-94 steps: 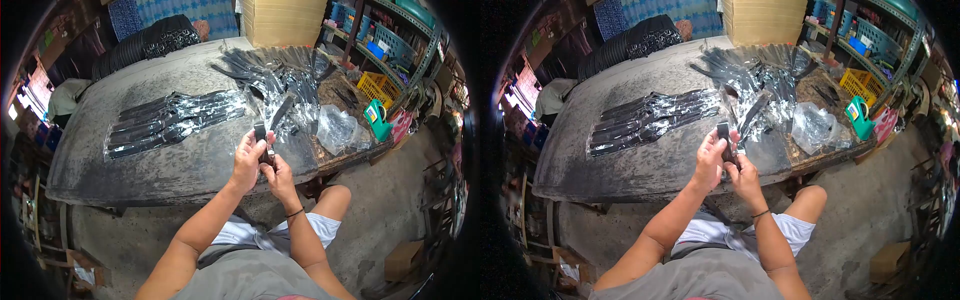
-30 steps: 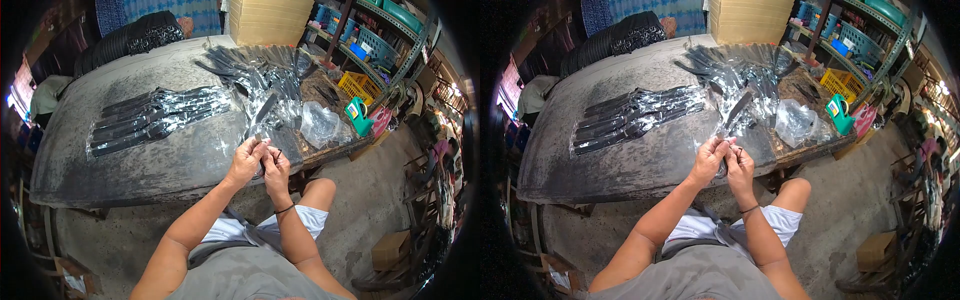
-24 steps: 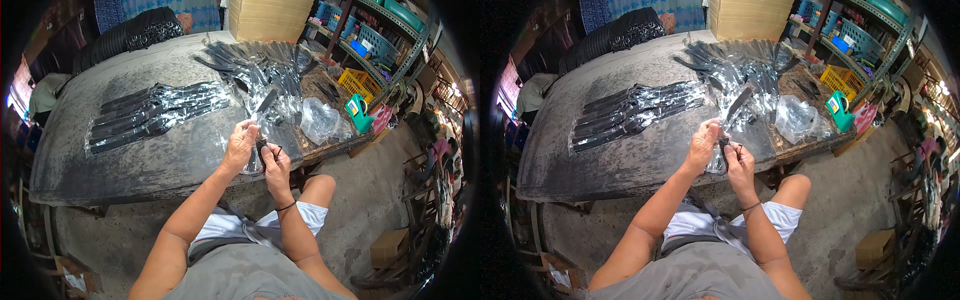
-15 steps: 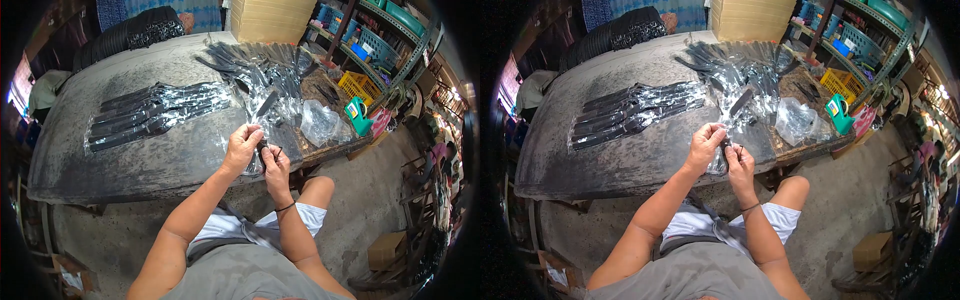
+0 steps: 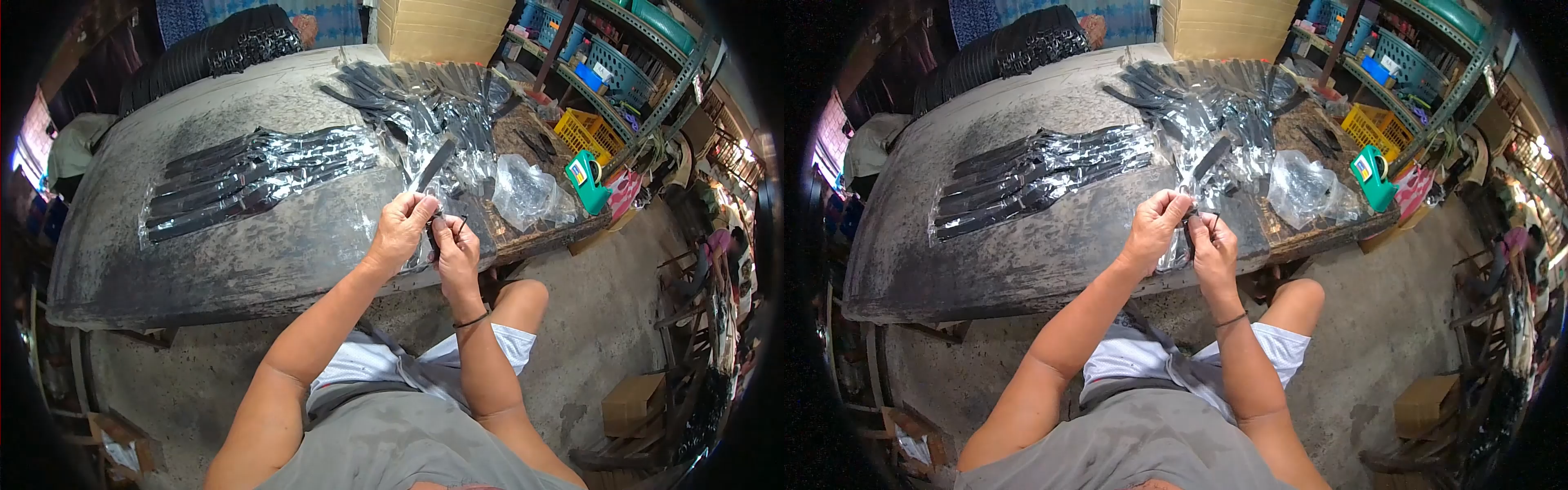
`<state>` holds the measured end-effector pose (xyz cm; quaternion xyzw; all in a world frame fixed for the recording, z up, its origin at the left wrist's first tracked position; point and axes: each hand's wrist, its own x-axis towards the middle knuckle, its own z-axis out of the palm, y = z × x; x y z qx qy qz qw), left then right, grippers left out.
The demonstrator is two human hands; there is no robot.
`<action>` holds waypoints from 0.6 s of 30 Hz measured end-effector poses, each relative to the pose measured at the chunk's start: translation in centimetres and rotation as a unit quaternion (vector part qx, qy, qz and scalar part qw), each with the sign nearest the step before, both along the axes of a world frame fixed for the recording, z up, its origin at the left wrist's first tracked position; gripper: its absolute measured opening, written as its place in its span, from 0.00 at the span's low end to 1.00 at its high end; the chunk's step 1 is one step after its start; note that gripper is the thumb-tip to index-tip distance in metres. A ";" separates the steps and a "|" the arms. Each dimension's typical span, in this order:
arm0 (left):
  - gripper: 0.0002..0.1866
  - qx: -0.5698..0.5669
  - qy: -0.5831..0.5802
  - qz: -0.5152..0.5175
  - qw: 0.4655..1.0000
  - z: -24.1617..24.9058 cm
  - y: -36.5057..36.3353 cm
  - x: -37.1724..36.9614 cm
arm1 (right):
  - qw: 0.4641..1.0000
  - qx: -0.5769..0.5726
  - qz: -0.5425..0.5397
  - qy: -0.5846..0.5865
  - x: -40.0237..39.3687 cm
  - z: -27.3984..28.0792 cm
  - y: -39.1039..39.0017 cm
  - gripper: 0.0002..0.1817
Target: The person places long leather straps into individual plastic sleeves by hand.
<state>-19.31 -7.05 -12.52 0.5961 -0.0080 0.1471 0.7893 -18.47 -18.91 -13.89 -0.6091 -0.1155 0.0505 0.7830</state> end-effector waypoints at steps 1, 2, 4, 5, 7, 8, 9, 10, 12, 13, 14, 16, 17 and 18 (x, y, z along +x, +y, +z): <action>0.07 0.001 -0.003 0.001 1.000 -0.1 -0.2 0.0 | 1.000 -0.002 -0.011 -0.016 0.0 0.4 0.2 0.08; 0.08 -0.008 -0.015 0.012 1.000 -0.3 -0.5 -0.1 | 1.000 0.000 -0.011 -0.018 0.0 0.5 0.4 0.08; 0.09 -0.010 -0.017 0.036 0.999 -0.6 -0.9 -0.4 | 0.999 0.023 -0.024 -0.015 -0.1 0.3 0.7 0.08; 0.09 -0.009 -0.018 0.036 0.999 -1.0 -1.0 -0.5 | 0.999 0.024 -0.024 -0.016 -0.2 0.1 0.6 0.08; 0.10 0.070 -0.040 0.102 0.991 -1.8 -1.1 -0.6 | 0.998 0.059 -0.017 0.002 -0.6 -0.3 0.5 0.08; 0.10 0.084 -0.032 0.099 0.991 -1.8 -0.9 -0.9 | 0.997 0.077 -0.006 0.008 -0.8 -0.2 0.4 0.07; 0.10 0.085 -0.032 0.101 0.991 -1.9 -0.8 -0.9 | 0.997 0.077 -0.003 0.008 -1.0 -0.2 0.5 0.07; 0.11 0.104 -0.040 0.103 0.988 -2.0 -0.7 -0.9 | 0.997 0.082 -0.013 0.011 -1.1 -0.3 0.7 0.07; 0.11 0.124 -0.049 0.103 0.986 -1.7 -0.7 -0.8 | 0.996 0.087 -0.025 0.012 -1.3 -0.1 0.6 0.08; 0.11 0.071 -0.047 0.082 0.993 -1.3 -0.8 -0.7 | 0.998 0.062 -0.022 0.017 -1.3 0.0 0.5 0.08; 0.11 0.019 -0.045 0.060 0.997 -1.0 -0.8 -0.5 | 0.999 0.036 -0.019 0.022 -1.3 0.2 0.4 0.08; 0.12 0.045 -0.045 0.067 0.996 -0.6 -0.3 0.0 | 1.000 0.019 -0.021 -0.002 -0.9 -0.4 0.4 0.08; 0.13 0.070 -0.043 0.075 0.994 -0.4 -0.1 0.2 | 0.999 0.002 -0.022 -0.025 -0.8 -0.7 0.4 0.08; 0.12 0.052 -0.040 0.068 0.995 -0.2 -0.1 0.3 | 0.999 0.002 -0.020 -0.027 -0.8 -0.8 0.4 0.08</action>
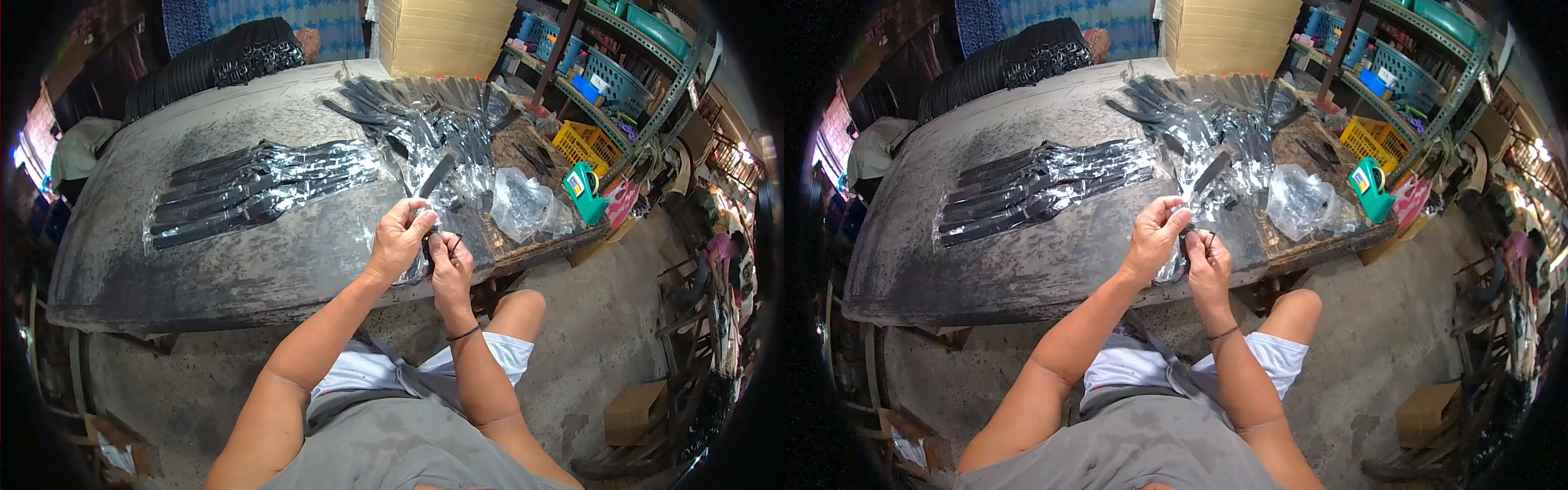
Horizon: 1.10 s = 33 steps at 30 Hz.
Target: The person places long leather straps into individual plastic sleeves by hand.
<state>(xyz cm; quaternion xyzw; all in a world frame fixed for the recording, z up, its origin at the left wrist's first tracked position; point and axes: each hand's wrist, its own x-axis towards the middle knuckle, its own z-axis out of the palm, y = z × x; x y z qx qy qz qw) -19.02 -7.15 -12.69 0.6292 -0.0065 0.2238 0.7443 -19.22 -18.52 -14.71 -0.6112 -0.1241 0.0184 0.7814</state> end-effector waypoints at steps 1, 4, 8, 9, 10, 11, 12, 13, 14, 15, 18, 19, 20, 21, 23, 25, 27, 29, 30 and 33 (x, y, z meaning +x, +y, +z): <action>0.12 0.000 -0.002 0.001 1.000 0.2 0.0 -0.1 | 1.000 0.000 0.001 -0.002 0.0 0.0 0.0 0.08; 0.09 -0.012 0.030 -0.009 0.999 0.8 0.1 -0.4 | 1.000 0.015 -0.005 0.006 -0.1 0.6 0.1 0.08; 0.08 -0.133 -0.009 -0.067 0.989 0.4 0.2 -0.2 | 0.999 0.037 0.001 0.018 0.0 0.5 0.2 0.08; 0.08 -0.120 -0.004 -0.081 0.989 0.3 0.3 -0.3 | 0.999 0.046 -0.003 0.000 0.3 0.1 0.2 0.08; 0.08 -0.119 -0.004 -0.081 0.990 0.1 0.3 -0.3 | 0.999 0.047 -0.003 0.001 0.4 0.0 -0.1 0.08; 0.08 -0.098 -0.002 -0.080 0.992 -0.2 0.2 -0.3 | 0.999 0.043 -0.006 0.021 0.1 0.7 -0.2 0.08; 0.08 -0.077 0.000 -0.080 0.994 -0.4 0.2 -0.3 | 0.998 0.038 -0.010 0.042 0.0 1.1 -0.3 0.08; 0.08 -0.076 0.001 -0.080 0.994 -0.6 0.3 -0.2 | 0.998 0.039 -0.010 0.042 0.1 1.1 -0.5 0.08; 0.09 -0.064 -0.002 -0.075 0.995 -0.7 0.4 -0.1 | 0.999 0.027 0.000 0.032 0.2 1.0 -0.6 0.08; 0.09 -0.052 -0.004 -0.071 0.996 -0.7 0.5 0.0 | 1.000 0.014 0.009 0.023 0.2 0.9 -0.8 0.08; 0.10 -0.011 0.004 -0.049 0.999 -0.5 0.7 0.2 | 0.999 -0.037 0.020 -0.011 0.4 0.2 -1.1 0.10; 0.10 -0.012 0.006 -0.050 0.999 -0.5 0.5 0.2 | 0.999 -0.037 0.020 -0.009 0.3 0.2 -1.1 0.10; 0.10 -0.009 0.004 -0.041 0.999 -0.5 0.3 0.3 | 0.999 -0.038 0.019 -0.002 0.1 0.5 -1.0 0.10; 0.09 -0.005 0.002 -0.032 0.999 -0.3 0.2 0.3 | 0.999 -0.038 0.018 0.004 0.0 0.6 -0.9 0.11; 0.08 -0.011 0.018 -0.052 0.998 0.4 0.2 -0.3 | 1.000 -0.026 0.007 0.010 0.0 0.2 -0.8 0.10; 0.07 -0.017 0.036 -0.073 0.997 0.0 -0.1 -0.6 | 1.000 -0.014 -0.005 0.018 0.0 0.1 -0.8 0.10; 0.07 -0.056 0.026 -0.101 0.993 -1.3 -0.5 -0.6 | 0.999 0.029 -0.012 0.007 0.0 0.3 -0.7 0.11; 0.07 -0.039 0.038 -0.096 0.994 -0.1 -1.0 -1.1 | 1.000 0.020 -0.015 -0.007 0.1 0.0 -0.5 0.11; 0.06 -0.070 0.030 -0.103 0.992 -0.3 -1.4 -1.2 | 1.000 0.007 -0.014 -0.021 0.1 -0.1 -0.5 0.10; 0.05 -0.113 0.016 -0.122 0.986 -0.7 -2.1 -1.3 | 0.998 -0.021 0.035 -0.051 -0.3 0.5 -1.3 0.10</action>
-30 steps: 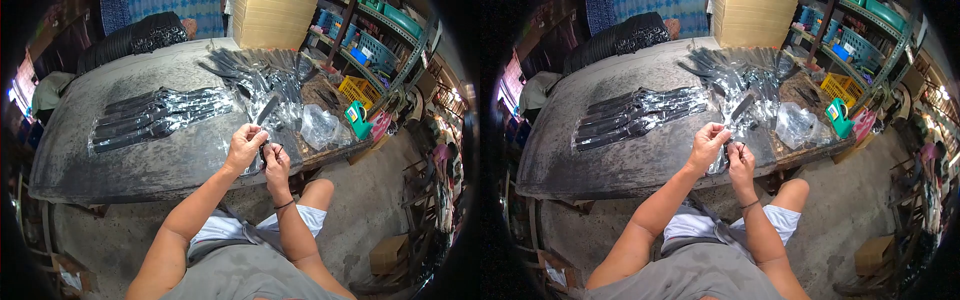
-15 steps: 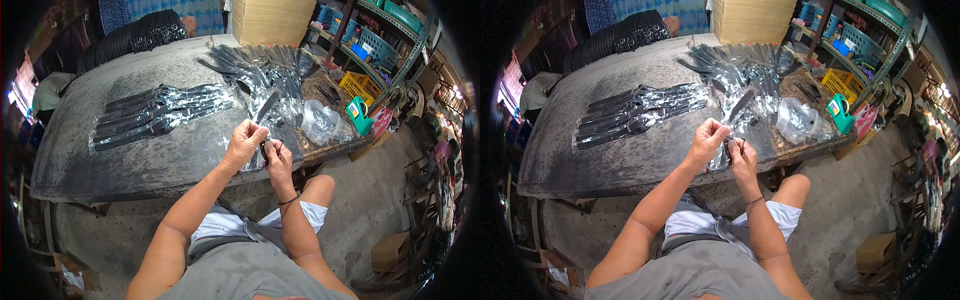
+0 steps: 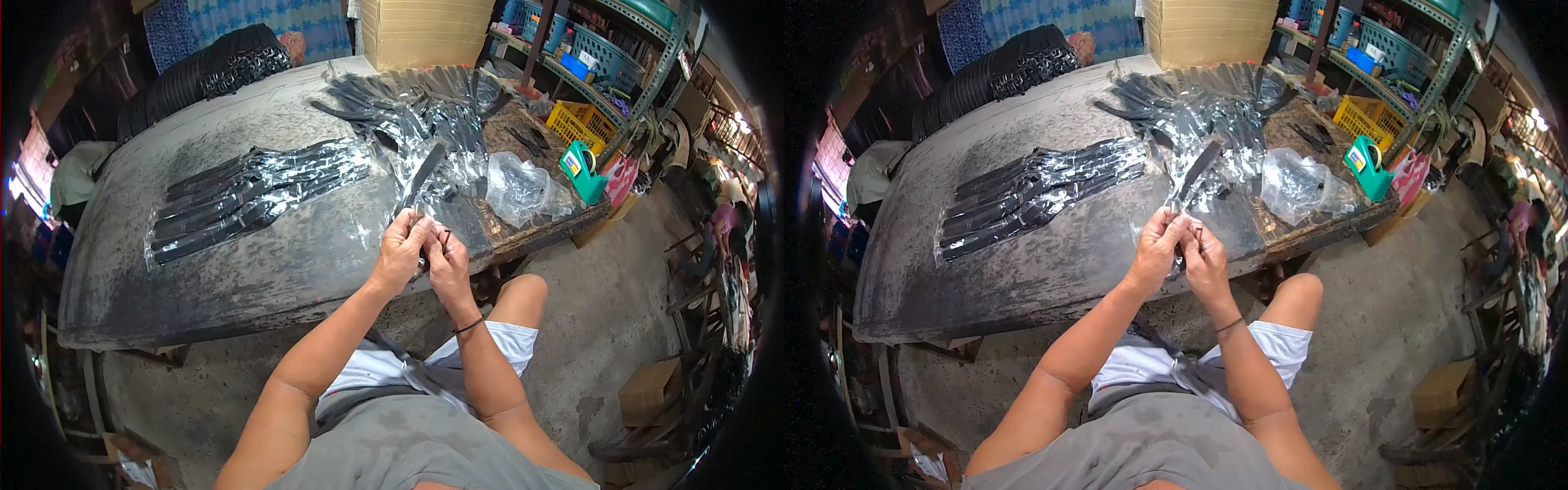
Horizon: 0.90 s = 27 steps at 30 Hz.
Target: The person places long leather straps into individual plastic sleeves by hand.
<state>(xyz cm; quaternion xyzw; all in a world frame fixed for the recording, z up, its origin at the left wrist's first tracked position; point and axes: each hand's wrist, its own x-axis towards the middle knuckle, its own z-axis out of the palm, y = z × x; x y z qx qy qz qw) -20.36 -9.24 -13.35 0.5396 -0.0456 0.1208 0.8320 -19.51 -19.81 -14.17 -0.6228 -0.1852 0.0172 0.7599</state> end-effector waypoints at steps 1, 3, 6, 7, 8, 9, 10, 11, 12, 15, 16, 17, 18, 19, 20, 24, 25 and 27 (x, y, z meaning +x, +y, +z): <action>0.05 -0.012 -0.005 -0.010 1.000 0.1 0.0 -0.1 | 0.999 -0.022 0.013 -0.042 0.4 -0.6 -0.4 0.09; 0.05 -0.007 -0.028 -0.010 1.000 -0.4 0.1 0.4 | 0.989 -0.088 -0.016 -0.116 0.9 0.5 -2.0 0.10; 0.07 -0.052 -0.058 -0.025 0.997 0.6 -0.6 0.2 | 0.986 -0.112 -0.078 -0.094 1.7 2.7 -4.5 0.10; 0.07 -0.019 -0.034 -0.050 0.998 1.2 -0.5 -0.2 | 0.979 -0.121 -0.092 -0.137 2.1 3.5 -5.0 0.10; 0.07 0.016 -0.009 -0.075 0.997 1.6 -0.5 -0.5 | 0.969 -0.129 -0.108 -0.179 2.4 4.5 -5.2 0.10; 0.07 0.064 -0.012 -0.068 0.996 1.8 -0.8 -0.6 | 0.969 -0.127 -0.113 -0.179 2.3 5.5 -5.4 0.10; 0.07 0.067 -0.013 -0.074 0.995 1.8 -1.1 -0.7 | 0.975 -0.122 -0.079 -0.168 2.1 6.6 -5.4 0.09; 0.06 0.107 -0.013 -0.061 0.992 1.8 -1.3 -0.8 | 0.980 -0.116 -0.044 -0.158 2.0 7.2 -5.4 0.09; 0.06 0.147 -0.013 -0.046 0.988 1.9 -1.5 -0.8 | 0.980 -0.115 -0.049 -0.158 2.2 7.1 -5.4 0.09; 0.08 0.134 -0.038 -0.042 0.989 1.6 -1.6 -0.7 | 0.991 -0.090 0.052 -0.083 2.5 6.5 -5.5 0.09; 0.10 0.113 -0.069 -0.024 0.991 1.4 -1.6 -0.6 | 0.991 -0.090 0.054 -0.084 2.4 6.3 -5.4 0.09; 0.10 0.113 -0.068 -0.020 0.991 1.8 -1.5 -0.8 | 0.994 -0.067 0.060 -0.063 2.3 6.0 -5.2 0.08; 0.13 0.106 -0.047 -0.022 0.993 2.5 -1.5 -1.1 | 0.996 -0.044 0.065 -0.040 2.2 5.8 -5.0 0.06; 0.16 0.100 -0.024 -0.025 0.994 2.8 -1.5 -1.4 | 0.996 -0.044 0.068 -0.038 2.2 5.7 -4.9 0.06; 0.16 0.101 -0.023 -0.024 0.994 2.8 -1.5 -1.4 | 0.996 -0.047 0.065 -0.030 2.2 5.5 -4.9 0.06; 0.13 0.124 -0.067 -0.017 0.990 1.5 -1.5 -0.5 | 0.996 -0.079 0.041 -0.015 1.6 5.9 -5.1 0.07; 0.11 0.153 -0.068 -0.003 0.986 1.2 -1.4 -0.2 | 0.996 -0.080 0.041 -0.016 1.8 5.6 -5.3 0.07; 0.10 0.167 -0.048 0.012 0.985 1.4 -1.5 -0.4 | 0.976 -0.175 0.025 -0.126 2.5 4.8 -5.7 0.08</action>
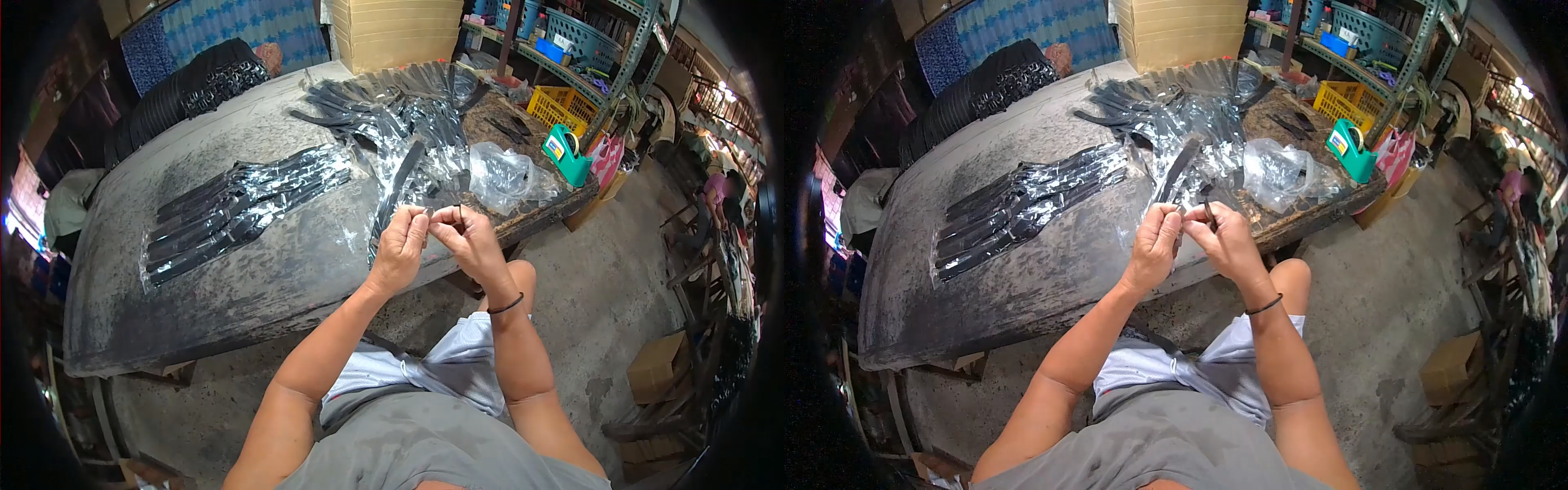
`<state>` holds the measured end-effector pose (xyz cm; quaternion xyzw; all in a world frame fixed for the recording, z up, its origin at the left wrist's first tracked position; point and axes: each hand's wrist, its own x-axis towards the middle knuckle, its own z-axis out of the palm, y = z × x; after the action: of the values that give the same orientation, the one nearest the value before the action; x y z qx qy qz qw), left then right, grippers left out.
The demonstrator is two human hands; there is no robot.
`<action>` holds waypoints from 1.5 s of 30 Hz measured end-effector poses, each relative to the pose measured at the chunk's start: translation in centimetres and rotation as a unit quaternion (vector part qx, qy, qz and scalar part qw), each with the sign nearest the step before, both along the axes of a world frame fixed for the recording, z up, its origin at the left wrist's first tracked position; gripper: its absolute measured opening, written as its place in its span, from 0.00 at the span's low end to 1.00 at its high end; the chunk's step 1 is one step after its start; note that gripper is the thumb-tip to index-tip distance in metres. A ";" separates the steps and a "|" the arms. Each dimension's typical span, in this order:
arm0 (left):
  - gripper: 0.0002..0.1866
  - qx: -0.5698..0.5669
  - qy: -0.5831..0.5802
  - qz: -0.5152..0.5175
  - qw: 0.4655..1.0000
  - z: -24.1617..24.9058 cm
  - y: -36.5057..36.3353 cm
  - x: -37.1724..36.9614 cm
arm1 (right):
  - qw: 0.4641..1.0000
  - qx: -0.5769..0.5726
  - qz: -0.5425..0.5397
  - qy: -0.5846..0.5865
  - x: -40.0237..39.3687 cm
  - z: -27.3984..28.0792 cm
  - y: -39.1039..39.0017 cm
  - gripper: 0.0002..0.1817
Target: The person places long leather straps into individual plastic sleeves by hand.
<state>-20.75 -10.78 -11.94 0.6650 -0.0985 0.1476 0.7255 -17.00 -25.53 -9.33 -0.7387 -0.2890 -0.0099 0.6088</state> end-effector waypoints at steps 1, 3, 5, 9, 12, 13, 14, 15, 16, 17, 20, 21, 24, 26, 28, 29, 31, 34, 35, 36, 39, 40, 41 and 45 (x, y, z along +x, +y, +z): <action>0.09 0.013 0.018 0.019 1.000 0.1 0.0 -0.1 | 1.000 0.000 0.002 -0.001 0.2 0.0 -0.5 0.08; 0.09 0.051 0.013 0.028 0.998 0.4 0.2 -0.4 | 0.998 0.031 -0.038 0.050 0.2 1.2 -1.2 0.08; 0.08 0.090 0.009 0.032 0.995 0.9 0.1 -0.7 | 0.997 0.044 -0.048 0.043 0.2 1.9 -1.1 0.09; 0.08 0.136 -0.034 0.044 0.989 1.4 -0.2 -0.9 | 0.995 -0.074 -0.022 -0.071 0.4 2.3 -0.7 0.06; 0.08 0.156 -0.023 0.032 0.987 1.6 0.0 -0.9 | 0.997 -0.058 -0.041 -0.015 0.4 3.2 -0.9 0.05; 0.08 0.163 0.002 0.014 0.987 1.6 0.1 -0.9 | 0.997 -0.058 -0.039 -0.015 0.5 3.4 -0.9 0.05; 0.08 0.163 0.002 0.016 0.987 1.5 0.3 -0.9 | 0.997 -0.051 -0.045 -0.021 0.6 3.5 -0.9 0.05; 0.10 0.143 0.016 -0.008 0.990 1.2 0.6 -0.8 | 0.997 -0.044 -0.052 -0.029 0.7 3.7 -0.9 0.05; 0.12 0.123 0.029 -0.033 0.991 0.9 0.8 -0.7 | 0.997 -0.027 -0.055 -0.041 0.6 3.9 -0.9 0.05; 0.12 0.123 0.028 -0.033 0.992 0.5 1.0 -0.7 | 0.997 -0.027 -0.055 -0.041 0.6 4.3 -1.0 0.05; 0.12 0.126 0.040 -0.041 0.990 1.1 1.8 -1.3 | 0.999 0.012 -0.048 -0.022 0.8 5.2 -1.3 0.06; 0.12 0.186 0.074 -0.049 0.979 0.9 2.3 -1.2 | 0.999 0.012 -0.047 -0.022 0.9 5.3 -1.2 0.06; 0.14 0.222 -0.042 -0.022 0.974 -0.7 2.3 0.1 | 0.999 -0.026 -0.042 -0.021 1.2 5.4 -1.0 0.07; 0.17 0.197 -0.189 0.016 0.962 -0.5 1.6 0.7 | 0.998 -0.044 -0.037 -0.032 1.2 5.5 -0.7 0.07; 0.23 -0.041 -0.098 -0.067 0.992 2.8 0.6 0.4 | 0.997 -0.051 -0.021 -0.050 1.1 5.5 -0.2 0.07; 0.23 -0.043 -0.098 -0.062 0.992 3.2 0.6 0.8 | 0.996 -0.056 -0.009 -0.067 1.0 5.5 0.1 0.07; 0.17 -0.088 -0.014 -0.200 0.976 3.7 0.5 1.5 | 1.000 0.002 0.001 0.021 0.7 5.6 0.1 0.06; 0.13 0.018 0.059 -0.190 0.980 2.9 0.8 1.1 | 1.000 -0.024 -0.011 -0.012 1.4 5.1 -1.0 0.08; 0.12 0.047 0.074 -0.181 0.980 2.7 0.8 0.8 | 0.999 -0.023 -0.019 -0.013 1.6 4.8 -1.1 0.08; 0.12 0.040 0.079 -0.169 0.982 2.7 0.7 0.6 | 1.000 -0.004 -0.015 0.017 1.7 4.5 -1.2 0.13; 0.12 -0.016 0.103 -0.144 0.984 2.5 0.8 0.5 | 0.999 0.025 -0.004 0.035 1.8 4.5 -1.6 0.30; 0.12 -0.022 0.106 -0.136 0.985 2.4 0.8 0.5 | 0.992 0.110 0.011 0.060 1.7 4.7 -1.5 0.33; 0.12 -0.023 0.107 -0.136 0.985 2.4 0.9 0.4 | 0.977 0.194 0.026 0.085 1.7 4.7 -1.4 0.37; 0.13 -0.037 0.113 -0.133 0.984 2.6 0.8 0.1 | 0.966 0.215 0.094 0.110 2.3 4.3 -1.8 0.39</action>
<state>-20.67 -10.00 -9.31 0.6309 -0.0983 -0.0226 0.7693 -14.67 -27.37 -5.02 -0.5566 -0.2798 0.0672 0.7793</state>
